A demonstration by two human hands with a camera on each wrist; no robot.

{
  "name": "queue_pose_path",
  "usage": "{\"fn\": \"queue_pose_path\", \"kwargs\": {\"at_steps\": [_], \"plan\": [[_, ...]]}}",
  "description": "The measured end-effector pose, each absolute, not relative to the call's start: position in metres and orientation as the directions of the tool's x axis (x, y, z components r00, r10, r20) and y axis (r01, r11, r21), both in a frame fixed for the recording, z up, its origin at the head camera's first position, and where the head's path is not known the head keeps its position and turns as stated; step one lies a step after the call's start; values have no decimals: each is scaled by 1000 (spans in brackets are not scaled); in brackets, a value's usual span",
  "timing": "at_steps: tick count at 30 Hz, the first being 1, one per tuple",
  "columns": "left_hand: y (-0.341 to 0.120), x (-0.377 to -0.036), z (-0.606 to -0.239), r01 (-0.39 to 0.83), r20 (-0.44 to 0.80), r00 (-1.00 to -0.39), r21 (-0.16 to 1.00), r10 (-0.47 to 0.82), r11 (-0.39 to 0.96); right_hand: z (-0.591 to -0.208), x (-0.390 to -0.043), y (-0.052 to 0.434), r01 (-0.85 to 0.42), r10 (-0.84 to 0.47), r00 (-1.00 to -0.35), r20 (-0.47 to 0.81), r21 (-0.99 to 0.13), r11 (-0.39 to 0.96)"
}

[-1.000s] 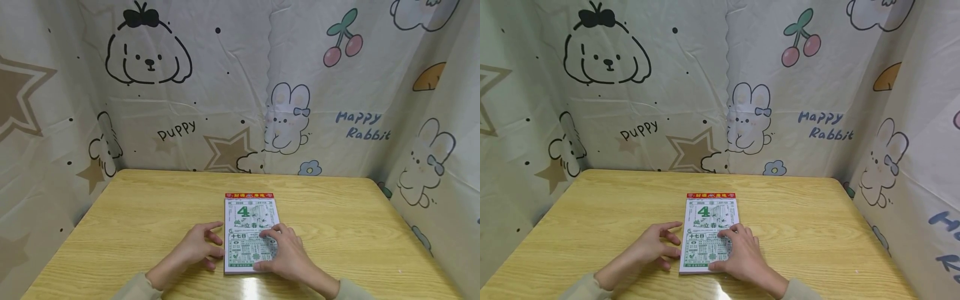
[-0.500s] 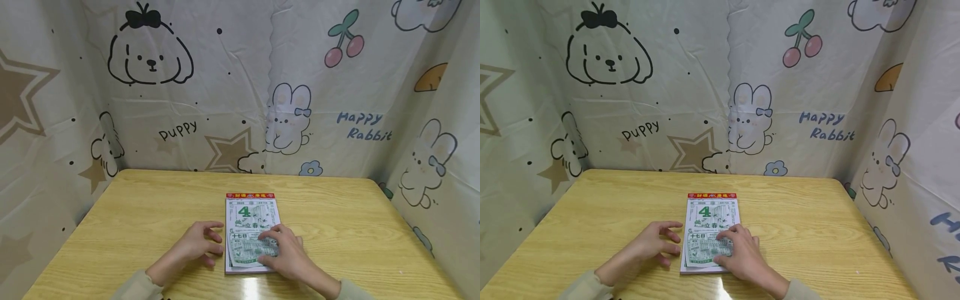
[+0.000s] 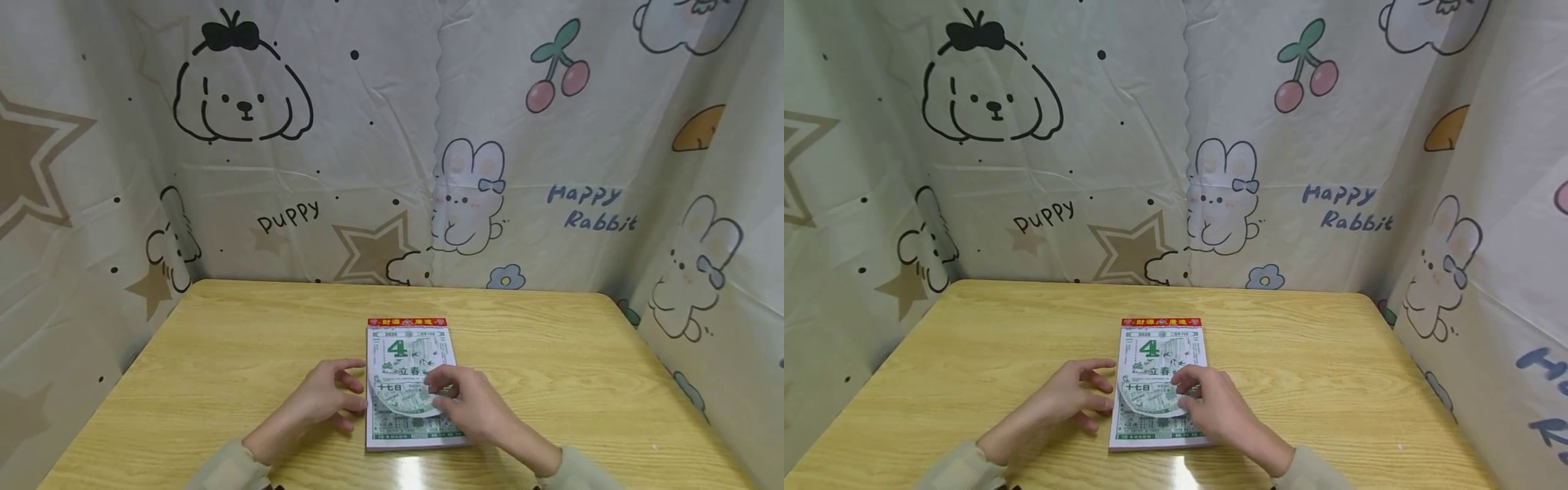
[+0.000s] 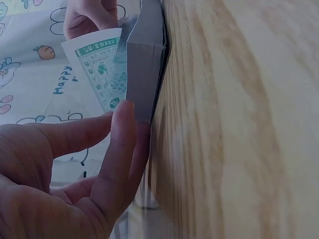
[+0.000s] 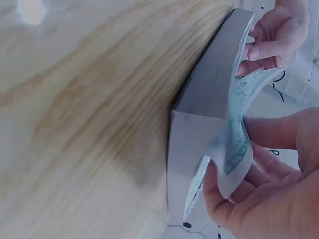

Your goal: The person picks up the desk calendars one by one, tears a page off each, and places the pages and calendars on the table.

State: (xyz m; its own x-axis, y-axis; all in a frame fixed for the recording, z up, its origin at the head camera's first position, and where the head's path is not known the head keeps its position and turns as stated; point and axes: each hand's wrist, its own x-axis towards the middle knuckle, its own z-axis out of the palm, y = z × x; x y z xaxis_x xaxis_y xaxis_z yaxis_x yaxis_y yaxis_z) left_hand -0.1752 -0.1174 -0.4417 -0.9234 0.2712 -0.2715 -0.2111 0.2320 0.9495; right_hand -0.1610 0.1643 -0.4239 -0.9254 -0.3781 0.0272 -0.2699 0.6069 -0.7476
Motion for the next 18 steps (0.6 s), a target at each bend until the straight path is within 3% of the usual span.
{"fn": "queue_pose_path", "kwargs": {"at_steps": [18], "plan": [[-115,-188,-442,-190,-270,-927,937,261,294,-427,-168,168,-230,-318,-946,56,-810,540]]}}
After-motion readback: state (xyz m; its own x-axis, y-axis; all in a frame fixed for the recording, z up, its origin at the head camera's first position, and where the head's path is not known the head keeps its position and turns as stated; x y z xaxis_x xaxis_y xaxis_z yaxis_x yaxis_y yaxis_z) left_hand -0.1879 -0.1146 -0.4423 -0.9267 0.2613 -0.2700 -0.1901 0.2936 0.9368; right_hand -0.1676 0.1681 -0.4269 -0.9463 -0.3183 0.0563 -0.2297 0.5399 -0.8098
